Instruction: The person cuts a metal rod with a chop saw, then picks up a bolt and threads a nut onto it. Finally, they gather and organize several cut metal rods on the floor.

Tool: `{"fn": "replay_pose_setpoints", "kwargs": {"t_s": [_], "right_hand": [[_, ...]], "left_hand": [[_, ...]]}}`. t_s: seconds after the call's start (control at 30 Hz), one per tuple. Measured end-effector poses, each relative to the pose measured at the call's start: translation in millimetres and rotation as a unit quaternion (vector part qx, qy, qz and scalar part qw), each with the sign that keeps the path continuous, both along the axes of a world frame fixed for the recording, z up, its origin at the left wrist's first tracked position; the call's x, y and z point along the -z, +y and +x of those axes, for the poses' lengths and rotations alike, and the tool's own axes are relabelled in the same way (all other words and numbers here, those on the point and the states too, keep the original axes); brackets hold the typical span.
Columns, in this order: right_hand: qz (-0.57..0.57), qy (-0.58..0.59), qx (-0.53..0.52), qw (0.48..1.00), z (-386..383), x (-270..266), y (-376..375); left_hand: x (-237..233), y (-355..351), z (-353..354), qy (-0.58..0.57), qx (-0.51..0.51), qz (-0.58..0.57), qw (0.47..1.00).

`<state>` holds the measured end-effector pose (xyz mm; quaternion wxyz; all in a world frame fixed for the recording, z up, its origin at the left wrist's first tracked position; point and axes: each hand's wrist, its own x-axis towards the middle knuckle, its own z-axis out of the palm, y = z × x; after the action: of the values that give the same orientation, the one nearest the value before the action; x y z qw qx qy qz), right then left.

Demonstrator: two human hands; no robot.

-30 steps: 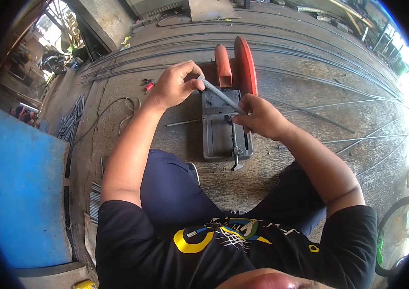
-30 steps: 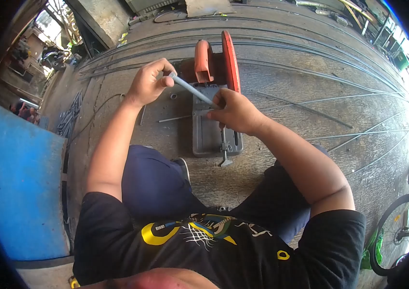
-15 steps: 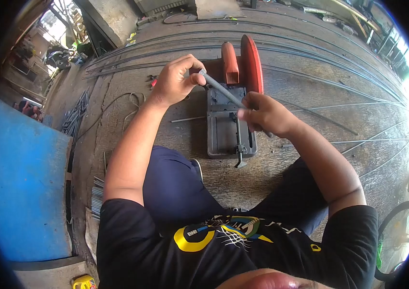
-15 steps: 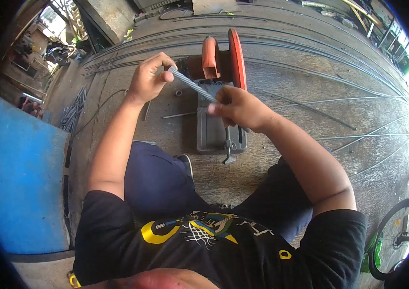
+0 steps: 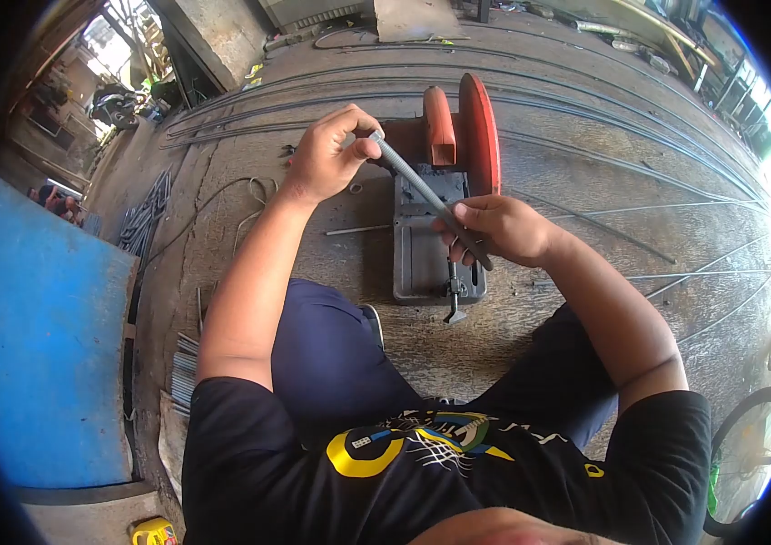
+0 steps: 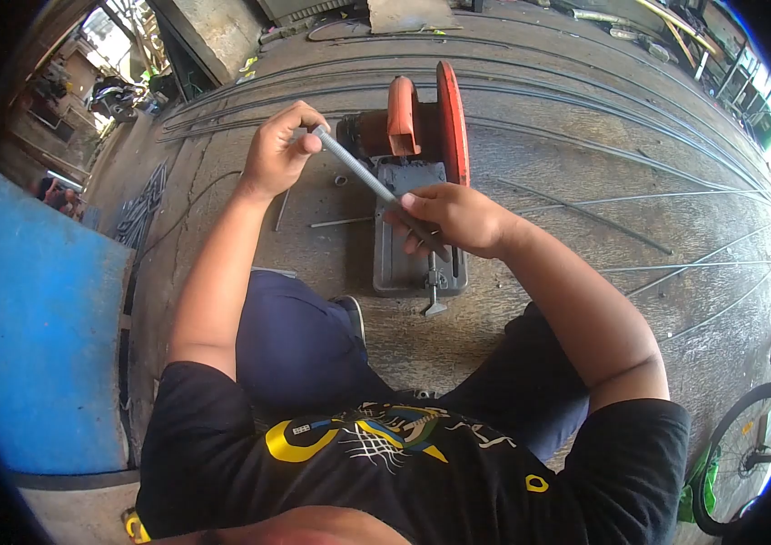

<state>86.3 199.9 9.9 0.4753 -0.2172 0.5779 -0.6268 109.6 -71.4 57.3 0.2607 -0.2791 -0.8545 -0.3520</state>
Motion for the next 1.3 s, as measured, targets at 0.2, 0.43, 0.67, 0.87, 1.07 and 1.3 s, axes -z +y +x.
{"fn": "replay_pose_setpoints", "kwargs": {"t_s": [0.2, 0.43, 0.67, 0.87, 1.07, 1.3], "right_hand": [[0.063, 0.183, 0.032, 0.981, 3, 3, 0], [0.075, 0.122, -0.032, 0.989, -2, 4, 0], [0.111, 0.262, 0.05, 0.957, 5, 4, 0], [0.141, 0.219, 0.085, 0.962, 10, 0, -1], [0.107, 0.225, 0.097, 0.964, 3, 7, -3], [0.078, 0.215, 0.051, 0.972, 13, 45, -67]], "left_hand": [[2, -2, 0, -0.006, -0.005, 0.002, 1.0], [1, 7, -2, 0.006, 0.014, 0.014, 1.0], [4, 4, -3, 0.014, 0.019, -0.018, 1.0], [16, -27, -15, -0.051, 0.004, 0.177, 0.983], [33, -74, -19, -0.095, -0.086, 0.223, 0.966], [36, -144, 74, -0.113, -0.287, 0.236, 0.921]]}}
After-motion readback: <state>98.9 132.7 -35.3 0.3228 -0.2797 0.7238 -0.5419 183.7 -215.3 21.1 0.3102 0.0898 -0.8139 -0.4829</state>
